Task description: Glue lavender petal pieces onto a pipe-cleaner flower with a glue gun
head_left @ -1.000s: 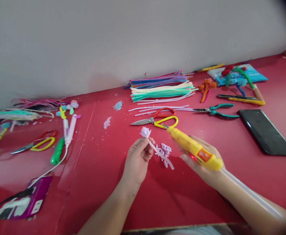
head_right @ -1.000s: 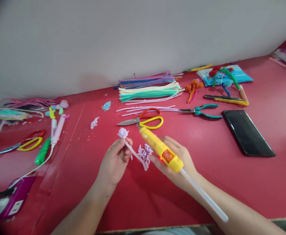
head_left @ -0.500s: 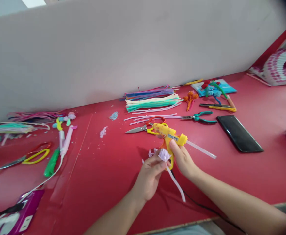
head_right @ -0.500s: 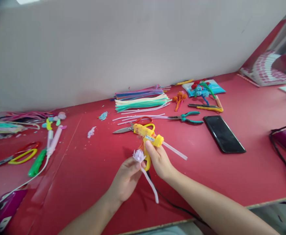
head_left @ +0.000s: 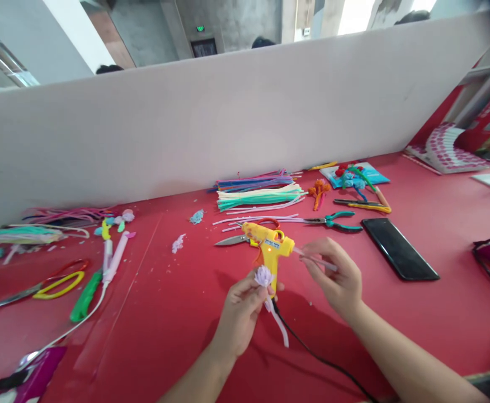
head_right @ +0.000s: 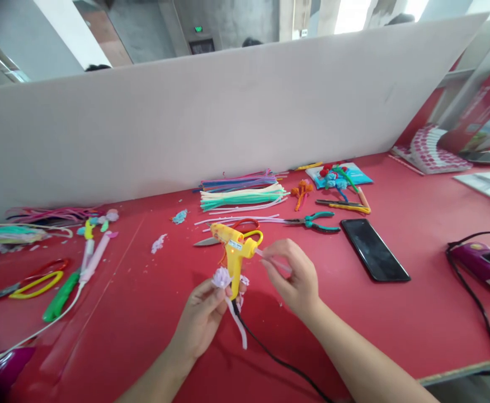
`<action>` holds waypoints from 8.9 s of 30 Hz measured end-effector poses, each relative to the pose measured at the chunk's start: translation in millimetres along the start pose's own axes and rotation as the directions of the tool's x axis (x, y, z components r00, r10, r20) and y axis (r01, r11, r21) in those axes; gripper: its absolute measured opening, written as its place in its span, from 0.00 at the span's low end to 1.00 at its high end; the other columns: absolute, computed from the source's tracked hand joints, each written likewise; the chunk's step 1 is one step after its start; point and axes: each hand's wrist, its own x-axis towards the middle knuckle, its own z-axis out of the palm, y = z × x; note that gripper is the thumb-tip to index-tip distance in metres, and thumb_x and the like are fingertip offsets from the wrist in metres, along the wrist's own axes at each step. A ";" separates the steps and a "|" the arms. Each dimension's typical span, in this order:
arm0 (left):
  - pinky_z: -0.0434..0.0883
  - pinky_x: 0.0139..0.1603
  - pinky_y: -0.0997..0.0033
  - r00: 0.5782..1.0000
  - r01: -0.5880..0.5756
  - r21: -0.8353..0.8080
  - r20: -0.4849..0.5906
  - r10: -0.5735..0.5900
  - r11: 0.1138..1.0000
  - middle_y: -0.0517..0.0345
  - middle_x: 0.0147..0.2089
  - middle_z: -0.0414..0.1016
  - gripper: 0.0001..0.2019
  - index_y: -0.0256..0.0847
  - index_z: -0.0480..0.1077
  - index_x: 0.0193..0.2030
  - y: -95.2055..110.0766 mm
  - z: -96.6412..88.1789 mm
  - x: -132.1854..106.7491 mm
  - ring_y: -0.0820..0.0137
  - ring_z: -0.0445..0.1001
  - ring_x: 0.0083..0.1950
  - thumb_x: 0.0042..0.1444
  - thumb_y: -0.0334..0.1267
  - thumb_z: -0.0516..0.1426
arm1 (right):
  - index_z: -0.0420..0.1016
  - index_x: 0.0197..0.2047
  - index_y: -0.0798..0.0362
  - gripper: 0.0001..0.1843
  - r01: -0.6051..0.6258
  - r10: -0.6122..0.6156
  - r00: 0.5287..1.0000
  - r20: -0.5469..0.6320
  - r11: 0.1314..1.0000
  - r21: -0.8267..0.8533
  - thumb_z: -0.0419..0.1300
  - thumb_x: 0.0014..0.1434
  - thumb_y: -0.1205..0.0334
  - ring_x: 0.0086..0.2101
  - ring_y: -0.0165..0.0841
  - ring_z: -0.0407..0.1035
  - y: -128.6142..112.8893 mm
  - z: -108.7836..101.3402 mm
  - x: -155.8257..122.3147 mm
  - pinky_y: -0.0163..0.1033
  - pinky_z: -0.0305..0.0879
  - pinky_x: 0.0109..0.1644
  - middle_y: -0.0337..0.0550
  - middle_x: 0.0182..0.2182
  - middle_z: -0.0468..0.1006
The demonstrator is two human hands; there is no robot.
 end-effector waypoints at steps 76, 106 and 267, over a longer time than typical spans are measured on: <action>0.67 0.24 0.86 0.988 0.027 -0.309 -0.137 -0.072 0.951 0.60 0.26 0.73 0.04 0.34 0.72 0.29 5.6 -15.8 17.0 0.82 0.69 0.24 0.53 0.32 0.60 | 0.64 0.28 0.53 0.10 -0.116 0.191 0.842 0.504 0.978 -0.176 0.53 0.60 0.58 0.23 0.28 0.61 -15.4 11.0 -17.6 0.34 0.56 0.26 0.36 0.23 0.63; 0.68 0.23 0.87 0.984 0.045 -0.325 -0.146 -0.097 0.945 0.60 0.25 0.73 0.05 0.33 0.73 0.29 8.4 -14.1 15.9 0.82 0.69 0.23 0.52 0.33 0.61 | 0.64 0.26 0.53 0.13 -0.103 0.200 0.864 0.462 0.968 -0.228 0.54 0.58 0.56 0.22 0.28 0.60 -13.1 12.9 -20.1 0.33 0.57 0.26 0.36 0.21 0.64; 0.71 0.36 0.67 0.673 -0.651 0.732 0.434 0.600 0.200 0.50 0.40 0.77 0.15 0.45 0.74 0.43 9.9 -34.9 -1.0 0.66 0.74 0.37 0.52 0.25 0.56 | 0.72 0.28 0.54 0.06 -0.829 0.598 0.459 0.657 0.553 0.076 0.59 0.53 0.60 0.13 0.20 0.51 -48.6 19.0 15.0 0.29 0.46 0.17 0.27 0.11 0.57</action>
